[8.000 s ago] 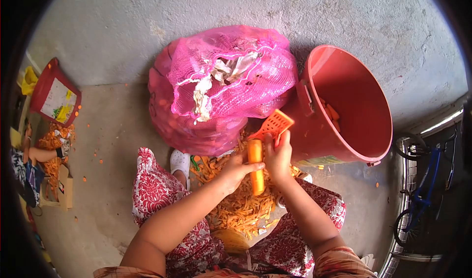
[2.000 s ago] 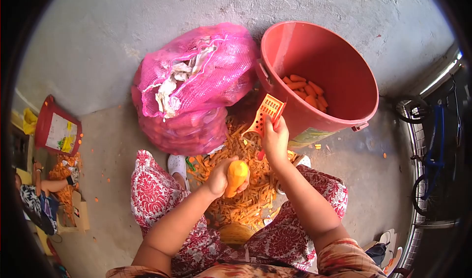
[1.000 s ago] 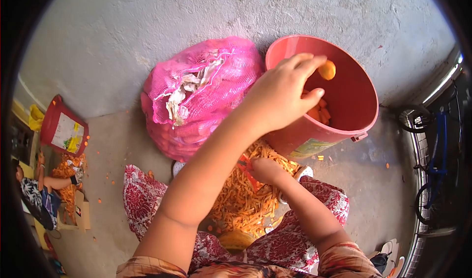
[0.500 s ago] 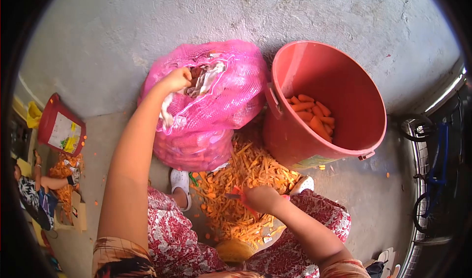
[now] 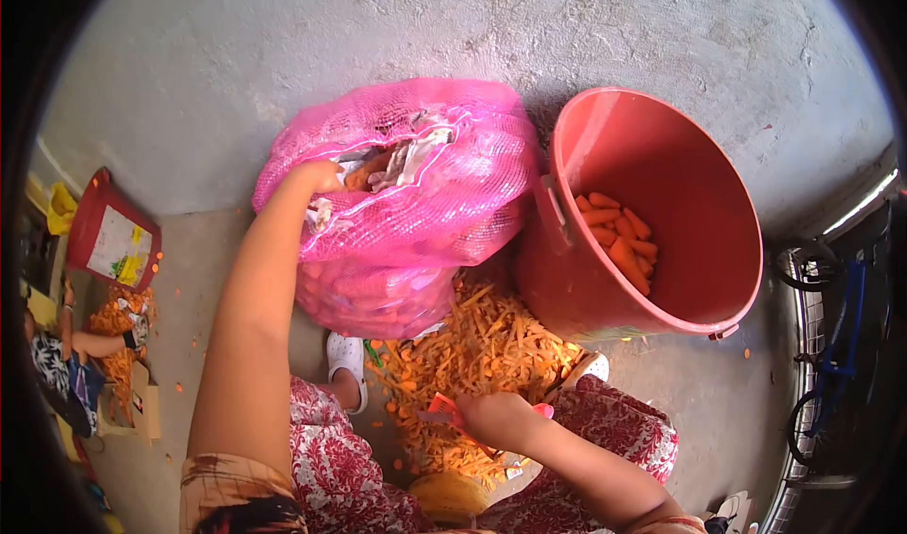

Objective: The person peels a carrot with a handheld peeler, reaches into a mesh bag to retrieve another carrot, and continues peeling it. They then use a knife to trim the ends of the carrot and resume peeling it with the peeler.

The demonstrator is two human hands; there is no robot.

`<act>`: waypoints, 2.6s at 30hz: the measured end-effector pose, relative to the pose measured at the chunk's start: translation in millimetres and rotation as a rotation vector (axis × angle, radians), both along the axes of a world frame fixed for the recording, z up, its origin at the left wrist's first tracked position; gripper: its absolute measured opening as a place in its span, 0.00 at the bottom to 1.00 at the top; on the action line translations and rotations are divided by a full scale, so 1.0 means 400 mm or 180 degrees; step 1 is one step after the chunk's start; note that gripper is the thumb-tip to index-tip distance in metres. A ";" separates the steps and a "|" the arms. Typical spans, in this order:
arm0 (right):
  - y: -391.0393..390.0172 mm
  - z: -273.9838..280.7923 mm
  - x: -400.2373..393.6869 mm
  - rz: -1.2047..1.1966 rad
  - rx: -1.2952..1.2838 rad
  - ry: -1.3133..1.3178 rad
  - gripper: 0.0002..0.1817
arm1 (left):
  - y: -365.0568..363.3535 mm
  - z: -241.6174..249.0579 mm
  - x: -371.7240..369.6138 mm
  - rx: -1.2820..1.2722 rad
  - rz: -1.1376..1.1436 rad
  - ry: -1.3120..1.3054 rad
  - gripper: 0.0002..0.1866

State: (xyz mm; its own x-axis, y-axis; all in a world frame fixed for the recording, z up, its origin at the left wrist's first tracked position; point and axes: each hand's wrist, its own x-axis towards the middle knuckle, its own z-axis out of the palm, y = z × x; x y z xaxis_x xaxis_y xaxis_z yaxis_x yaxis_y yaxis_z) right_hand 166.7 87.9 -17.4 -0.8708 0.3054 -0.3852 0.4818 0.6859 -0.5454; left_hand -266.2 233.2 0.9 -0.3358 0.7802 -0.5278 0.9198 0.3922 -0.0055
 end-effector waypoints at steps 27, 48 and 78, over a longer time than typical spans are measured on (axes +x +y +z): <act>-0.011 0.009 0.017 0.0167 -0.0086 -0.0390 0.09 | -0.218 -0.146 0.100 0.2304 0.1719 -0.0055 0.16; -0.036 0.023 -0.075 0.0539 -0.0201 -0.0599 0.11 | -0.256 -0.122 0.304 0.1812 0.1567 -0.1589 0.23; -0.031 -0.008 -0.107 0.0598 -0.0283 -0.0767 0.12 | -0.325 -0.146 0.433 0.1722 -0.0856 0.0718 0.09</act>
